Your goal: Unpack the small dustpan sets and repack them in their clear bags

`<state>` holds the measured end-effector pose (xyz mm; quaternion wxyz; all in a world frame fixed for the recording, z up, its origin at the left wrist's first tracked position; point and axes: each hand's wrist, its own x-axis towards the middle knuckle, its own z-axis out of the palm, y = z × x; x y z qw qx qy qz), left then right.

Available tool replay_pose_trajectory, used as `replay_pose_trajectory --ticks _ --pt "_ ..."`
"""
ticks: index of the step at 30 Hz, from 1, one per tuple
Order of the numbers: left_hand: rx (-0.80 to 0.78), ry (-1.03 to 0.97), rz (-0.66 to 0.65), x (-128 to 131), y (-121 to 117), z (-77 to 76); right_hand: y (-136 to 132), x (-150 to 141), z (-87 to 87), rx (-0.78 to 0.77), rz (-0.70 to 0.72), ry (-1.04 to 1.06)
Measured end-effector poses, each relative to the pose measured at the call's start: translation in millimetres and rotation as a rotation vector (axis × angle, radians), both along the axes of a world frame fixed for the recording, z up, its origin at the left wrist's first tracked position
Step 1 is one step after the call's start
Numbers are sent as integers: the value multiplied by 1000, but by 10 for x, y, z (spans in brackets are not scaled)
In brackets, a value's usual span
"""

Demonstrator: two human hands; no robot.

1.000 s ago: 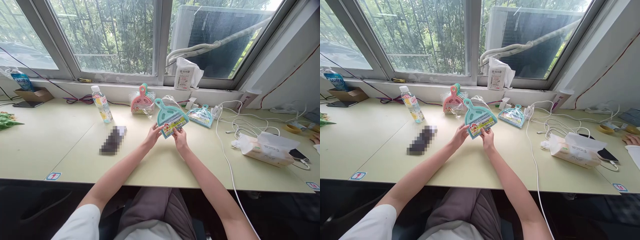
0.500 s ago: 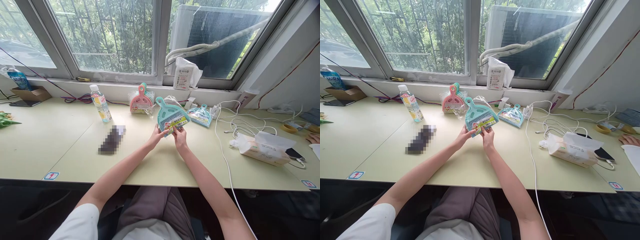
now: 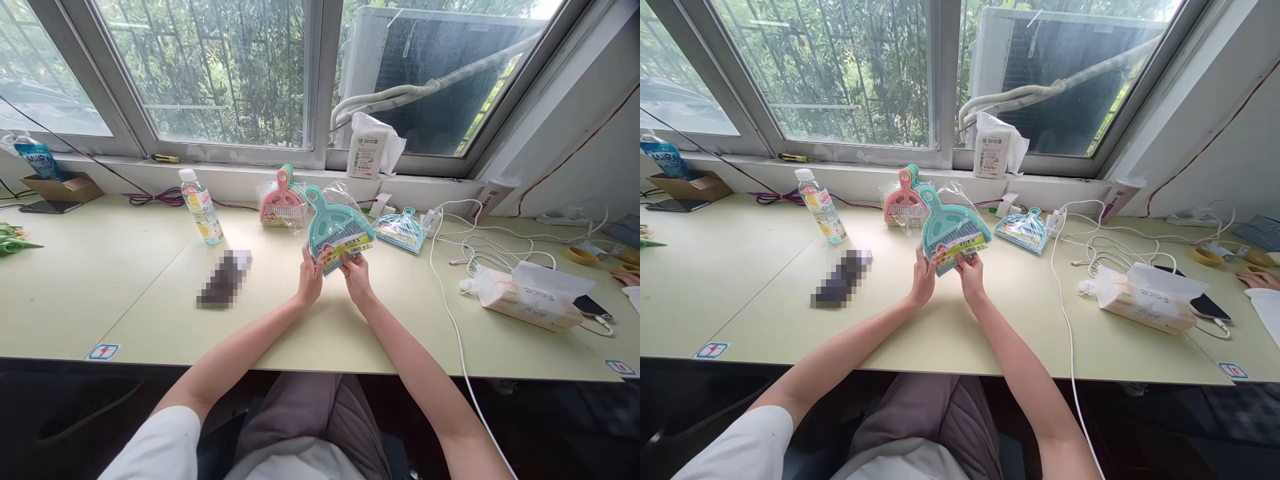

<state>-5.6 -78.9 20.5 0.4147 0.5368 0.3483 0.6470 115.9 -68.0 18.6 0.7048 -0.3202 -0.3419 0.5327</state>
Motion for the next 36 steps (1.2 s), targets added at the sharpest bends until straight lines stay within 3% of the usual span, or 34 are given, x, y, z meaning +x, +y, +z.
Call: replay_pose_trajectory --ticks 7,10,13,22,29,36 --pt "-37 -90 -194 23 28 71 10 54 6 -11 -31 17" --pt "-124 -227 -208 7 102 94 22 55 -5 -22 -27 12" --pt "-198 -239 -237 -10 145 94 15 36 -6 -30 -12 -10" --pt "-176 -178 -273 18 115 48 13 63 -7 -58 -37 -9" --pt "-198 -190 -288 -1 154 25 14 95 73 -121 24 -15" --pt "-228 -163 -376 -33 181 24 120 334 43 -200 -169 77"
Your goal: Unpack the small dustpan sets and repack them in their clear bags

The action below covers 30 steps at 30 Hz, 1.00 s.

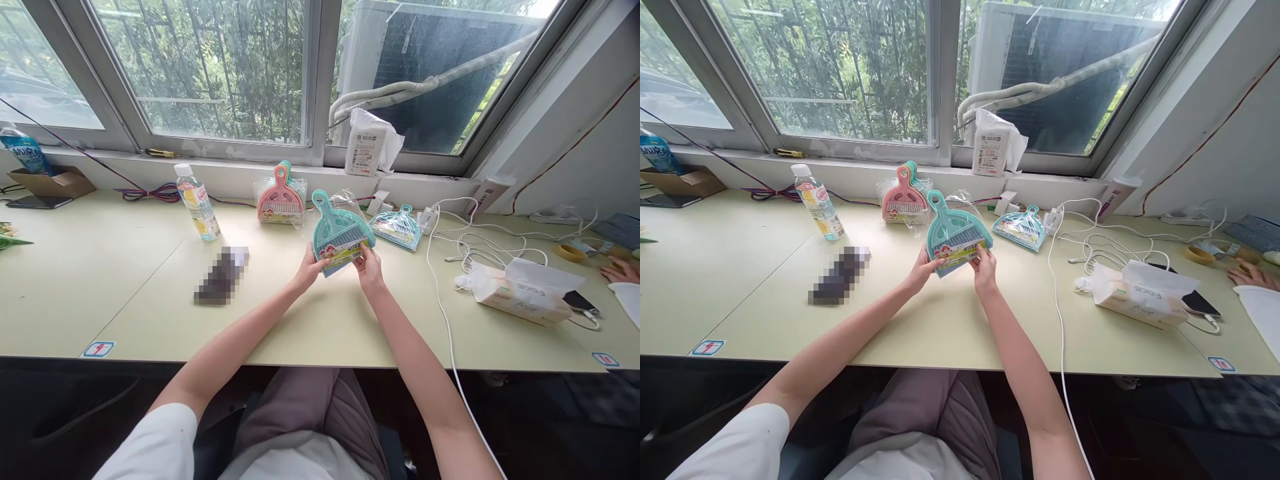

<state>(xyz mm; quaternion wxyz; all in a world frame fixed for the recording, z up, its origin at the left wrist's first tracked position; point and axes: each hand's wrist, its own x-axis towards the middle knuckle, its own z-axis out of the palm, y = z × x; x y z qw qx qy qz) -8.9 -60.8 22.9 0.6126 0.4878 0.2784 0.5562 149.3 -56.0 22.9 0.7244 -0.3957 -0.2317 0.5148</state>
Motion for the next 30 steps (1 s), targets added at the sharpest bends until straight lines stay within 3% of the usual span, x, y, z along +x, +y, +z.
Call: replay_pose_trajectory --ticks 15,19,23,30 --pt "149 47 -118 -7 87 -130 51 136 -59 -107 -24 23" --pt "149 54 -116 -55 127 -122 51 159 -11 -9 96 23" --pt "50 61 -87 -122 131 -50 30 149 42 128 258 -63" --pt "77 59 -112 -103 86 -17 5 101 19 123 135 -103"
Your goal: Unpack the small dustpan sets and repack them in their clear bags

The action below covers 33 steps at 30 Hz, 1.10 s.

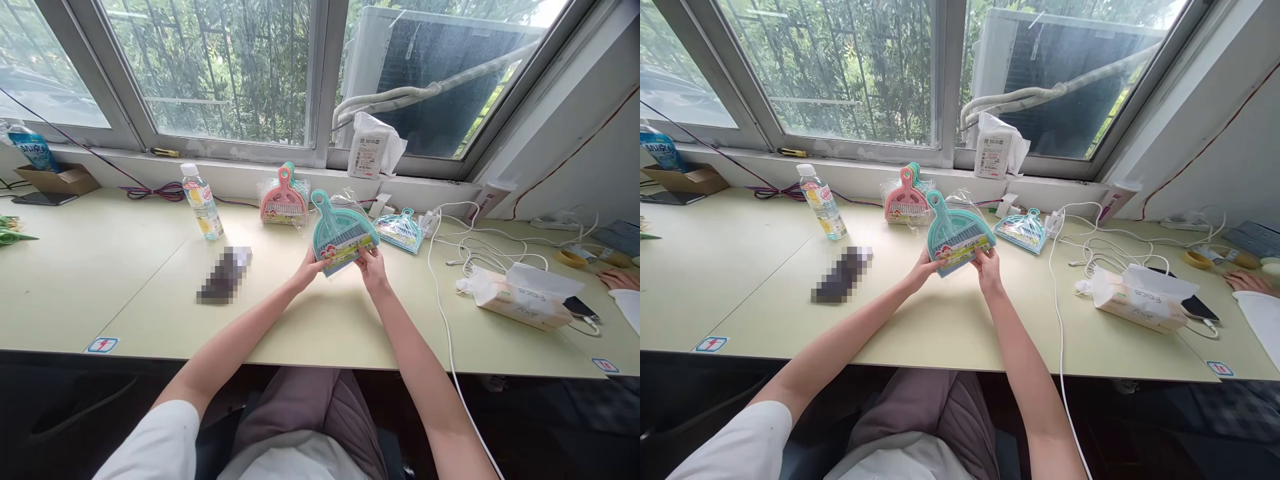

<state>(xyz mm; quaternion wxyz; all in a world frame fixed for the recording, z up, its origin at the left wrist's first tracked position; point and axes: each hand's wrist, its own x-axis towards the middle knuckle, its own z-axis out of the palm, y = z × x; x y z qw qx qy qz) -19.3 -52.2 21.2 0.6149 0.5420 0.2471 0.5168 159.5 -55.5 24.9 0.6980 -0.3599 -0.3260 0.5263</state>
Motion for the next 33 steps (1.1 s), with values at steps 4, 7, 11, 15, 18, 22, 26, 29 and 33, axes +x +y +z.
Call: replay_pose_trajectory --ticks 4,7,11,15,18,22,26,29,33 --pt "-13 3 -3 14 -9 -7 -2 -12 -7 -14 -31 -1" --pt "-1 10 -18 16 -8 -10 -2 -11 -14 -29 -54 10" --pt "39 -1 -32 29 2 -42 4 4 -32 -69 -84 26" --pt "57 2 -44 42 7 -71 22 24 -47 -106 -92 59" --pt "62 19 -38 41 11 -68 36 36 -47 -121 -88 48" --pt "19 21 -4 11 41 -60 35 57 -20 -83 16 -12" --pt "-89 23 17 -39 81 -58 33 86 -13 -9 175 -135" --pt "-111 31 -3 -64 89 -43 46 85 -47 -22 184 -183" --pt "-139 105 -9 -82 41 12 39 23 -68 -27 103 -151"
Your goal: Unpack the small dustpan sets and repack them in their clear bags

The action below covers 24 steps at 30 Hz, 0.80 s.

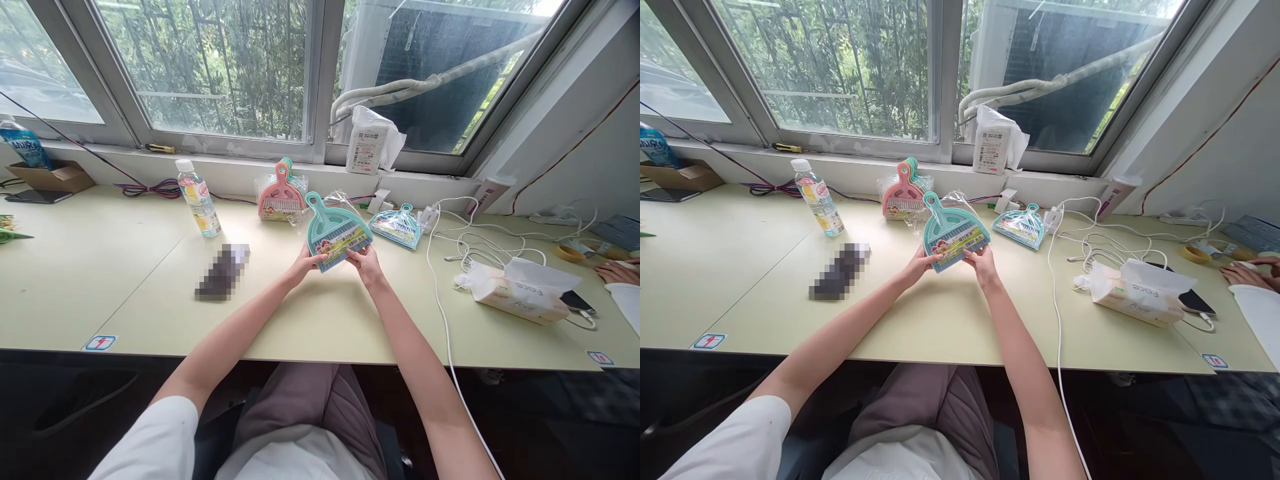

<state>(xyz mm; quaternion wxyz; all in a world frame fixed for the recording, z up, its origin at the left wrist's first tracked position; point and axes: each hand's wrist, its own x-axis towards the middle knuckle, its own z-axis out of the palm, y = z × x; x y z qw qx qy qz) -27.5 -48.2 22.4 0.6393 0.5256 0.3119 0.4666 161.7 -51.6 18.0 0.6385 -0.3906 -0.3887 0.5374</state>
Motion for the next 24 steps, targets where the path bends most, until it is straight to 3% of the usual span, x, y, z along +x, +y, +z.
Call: replay_pose_trajectory --ticks 8,15,20,22,24 --pt "-107 48 -394 -29 5 -9 -64 -77 61 53 -112 144" --pt "-41 -60 -181 -9 -9 26 -12 -93 -21 40 -136 178" --pt "-89 0 -376 77 -127 8 -23 -92 -35 40 -172 187" --pt "-104 -24 -366 97 -99 -25 -22 -81 -33 51 -172 195" --pt "-99 -87 -277 98 -41 -57 -14 -82 -42 57 -157 198"
